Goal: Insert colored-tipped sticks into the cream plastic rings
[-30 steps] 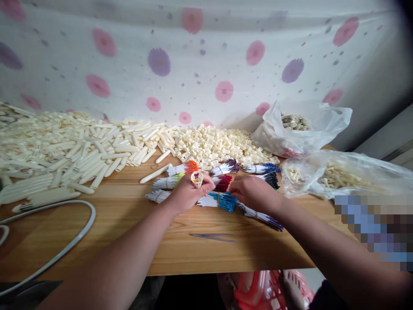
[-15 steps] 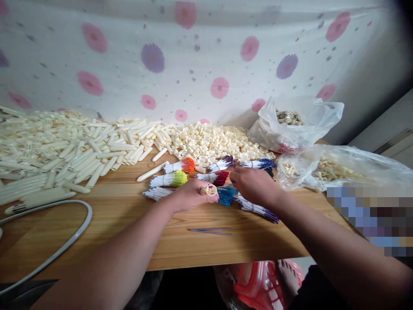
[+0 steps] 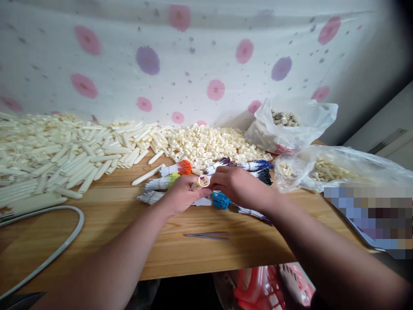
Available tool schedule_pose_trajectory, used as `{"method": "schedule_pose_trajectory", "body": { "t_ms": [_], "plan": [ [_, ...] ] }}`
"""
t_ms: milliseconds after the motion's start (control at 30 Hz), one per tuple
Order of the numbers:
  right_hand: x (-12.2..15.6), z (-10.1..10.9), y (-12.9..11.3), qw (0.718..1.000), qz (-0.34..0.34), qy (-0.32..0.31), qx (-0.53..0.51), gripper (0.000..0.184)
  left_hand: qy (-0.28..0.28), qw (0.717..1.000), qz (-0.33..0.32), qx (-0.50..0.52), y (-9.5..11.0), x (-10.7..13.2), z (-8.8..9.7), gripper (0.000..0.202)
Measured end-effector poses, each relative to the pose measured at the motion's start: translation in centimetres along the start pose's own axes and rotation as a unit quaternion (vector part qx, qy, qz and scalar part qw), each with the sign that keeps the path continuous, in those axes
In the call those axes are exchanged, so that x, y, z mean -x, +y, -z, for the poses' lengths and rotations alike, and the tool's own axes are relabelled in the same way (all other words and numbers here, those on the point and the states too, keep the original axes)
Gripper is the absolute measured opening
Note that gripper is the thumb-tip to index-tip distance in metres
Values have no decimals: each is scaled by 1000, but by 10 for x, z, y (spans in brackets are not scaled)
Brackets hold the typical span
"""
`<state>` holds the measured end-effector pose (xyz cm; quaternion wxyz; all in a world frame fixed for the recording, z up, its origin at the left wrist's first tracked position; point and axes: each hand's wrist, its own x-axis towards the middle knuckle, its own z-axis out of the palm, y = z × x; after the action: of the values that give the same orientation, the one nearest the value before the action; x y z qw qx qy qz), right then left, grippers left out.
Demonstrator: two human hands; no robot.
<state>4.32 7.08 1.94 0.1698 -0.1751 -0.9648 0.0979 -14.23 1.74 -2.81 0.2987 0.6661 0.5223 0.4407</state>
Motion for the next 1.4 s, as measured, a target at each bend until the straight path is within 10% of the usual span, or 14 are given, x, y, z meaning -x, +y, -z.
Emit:
{"method": "schedule_pose_trajectory", "body": {
  "t_ms": [100,200,433,600,800,1033,1400],
  "plan": [
    [-11,-20,8,980,-53,116,-154,16,-3,1000,20,23,0,-1,4,16],
    [-11,-36,19,903,-109,200,-364,28,7,999,19,40,-2,-2,8,21],
    [-6,-46,16,842,-133,191,-487,15,-33,996,30,72,-8,0,6,28],
    [-5,-41,7,892,-79,194,-402,10,-30,998,4,62,-9,-2,7,20],
    [24,-11,-20,856,-29,464,-225,12,148,989,-16,-14,-7,-5,8,12],
    [36,5,-46,927,39,355,-116,19,114,989,-86,-35,-8,-4,8,15],
    [9,-21,-37,913,107,382,-92,30,84,988,-125,-22,-12,-4,6,5]
  ]
}}
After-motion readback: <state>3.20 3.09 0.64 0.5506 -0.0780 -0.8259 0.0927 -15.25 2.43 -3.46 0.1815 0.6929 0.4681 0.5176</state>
